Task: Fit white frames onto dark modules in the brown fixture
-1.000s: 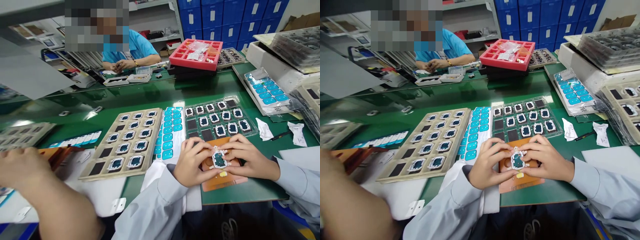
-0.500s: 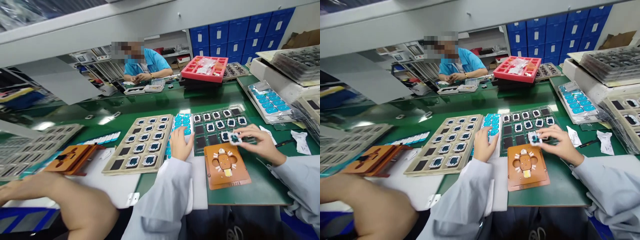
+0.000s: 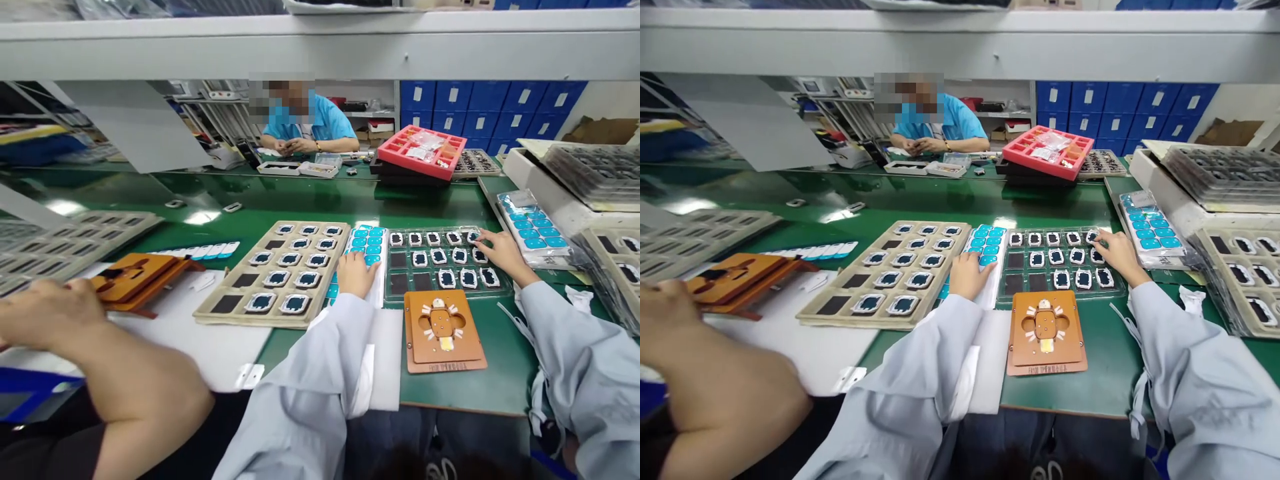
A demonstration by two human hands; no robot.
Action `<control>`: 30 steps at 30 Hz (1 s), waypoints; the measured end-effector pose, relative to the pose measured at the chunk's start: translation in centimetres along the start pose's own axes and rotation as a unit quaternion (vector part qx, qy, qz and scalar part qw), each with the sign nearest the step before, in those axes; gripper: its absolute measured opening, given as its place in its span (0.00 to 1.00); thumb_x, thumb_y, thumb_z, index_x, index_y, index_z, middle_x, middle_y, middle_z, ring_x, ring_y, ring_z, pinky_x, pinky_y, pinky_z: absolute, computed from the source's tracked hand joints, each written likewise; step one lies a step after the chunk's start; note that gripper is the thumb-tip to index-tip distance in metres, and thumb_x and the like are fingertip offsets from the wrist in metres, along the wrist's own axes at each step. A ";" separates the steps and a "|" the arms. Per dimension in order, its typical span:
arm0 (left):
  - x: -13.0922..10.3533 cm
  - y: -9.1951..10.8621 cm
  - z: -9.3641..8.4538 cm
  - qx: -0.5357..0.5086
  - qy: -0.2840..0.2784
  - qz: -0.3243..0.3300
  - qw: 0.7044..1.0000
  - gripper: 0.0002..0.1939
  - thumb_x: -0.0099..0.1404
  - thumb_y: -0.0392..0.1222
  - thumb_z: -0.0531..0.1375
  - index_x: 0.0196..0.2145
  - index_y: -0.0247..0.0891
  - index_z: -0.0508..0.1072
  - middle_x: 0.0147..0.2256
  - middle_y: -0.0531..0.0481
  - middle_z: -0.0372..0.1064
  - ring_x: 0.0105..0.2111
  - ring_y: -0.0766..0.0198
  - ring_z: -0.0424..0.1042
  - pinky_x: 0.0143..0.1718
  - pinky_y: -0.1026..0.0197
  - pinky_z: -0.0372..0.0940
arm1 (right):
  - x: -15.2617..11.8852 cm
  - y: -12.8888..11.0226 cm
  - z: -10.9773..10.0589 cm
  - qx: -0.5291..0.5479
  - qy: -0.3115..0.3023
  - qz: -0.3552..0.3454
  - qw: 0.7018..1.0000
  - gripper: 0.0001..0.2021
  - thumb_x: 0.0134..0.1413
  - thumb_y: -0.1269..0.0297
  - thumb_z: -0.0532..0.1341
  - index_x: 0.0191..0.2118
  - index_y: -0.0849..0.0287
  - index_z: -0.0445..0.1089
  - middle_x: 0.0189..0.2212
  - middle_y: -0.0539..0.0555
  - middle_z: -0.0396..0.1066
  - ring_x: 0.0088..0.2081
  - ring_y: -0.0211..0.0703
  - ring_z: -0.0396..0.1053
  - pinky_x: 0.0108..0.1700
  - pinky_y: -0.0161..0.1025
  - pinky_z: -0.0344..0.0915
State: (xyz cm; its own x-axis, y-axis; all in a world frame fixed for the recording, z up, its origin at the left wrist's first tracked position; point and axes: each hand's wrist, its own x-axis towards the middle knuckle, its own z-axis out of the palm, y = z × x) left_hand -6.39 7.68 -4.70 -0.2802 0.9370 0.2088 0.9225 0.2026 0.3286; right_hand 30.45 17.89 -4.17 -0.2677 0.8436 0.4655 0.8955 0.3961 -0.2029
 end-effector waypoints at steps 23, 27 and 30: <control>-1.4 2.0 -2.7 0.022 -0.018 -0.013 1.000 0.18 0.67 0.45 0.59 0.52 0.39 0.66 0.53 0.41 0.69 0.55 0.49 0.65 0.51 0.50 0.63 | 0.6 -2.5 1.6 0.000 -0.097 -0.119 0.988 0.17 0.63 0.54 0.50 0.49 0.54 0.70 0.58 0.57 0.67 0.53 0.61 0.64 0.47 0.55 0.63; -1.3 2.0 -2.9 0.015 -0.023 -0.016 1.000 0.16 0.67 0.44 0.59 0.50 0.35 0.66 0.51 0.40 0.69 0.54 0.49 0.67 0.50 0.54 0.64 | 0.5 -2.2 1.8 -0.001 -0.115 -0.103 0.988 0.18 0.64 0.53 0.49 0.50 0.53 0.70 0.59 0.55 0.67 0.52 0.62 0.63 0.46 0.56 0.62; -1.2 1.9 -2.9 0.012 -0.026 -0.020 0.999 0.23 0.66 0.44 0.60 0.55 0.34 0.64 0.55 0.39 0.67 0.56 0.49 0.65 0.53 0.53 0.63 | 0.5 -2.3 1.9 0.002 -0.129 -0.093 0.987 0.20 0.64 0.52 0.48 0.52 0.53 0.69 0.57 0.56 0.69 0.52 0.63 0.62 0.47 0.58 0.61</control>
State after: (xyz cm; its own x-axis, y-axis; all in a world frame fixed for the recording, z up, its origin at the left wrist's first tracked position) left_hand -5.09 6.15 -1.65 -0.3026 0.9416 0.1474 0.9171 0.2456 0.3141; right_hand 27.63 18.06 -5.10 -0.5091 0.8202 0.2608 0.8214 0.5536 -0.1376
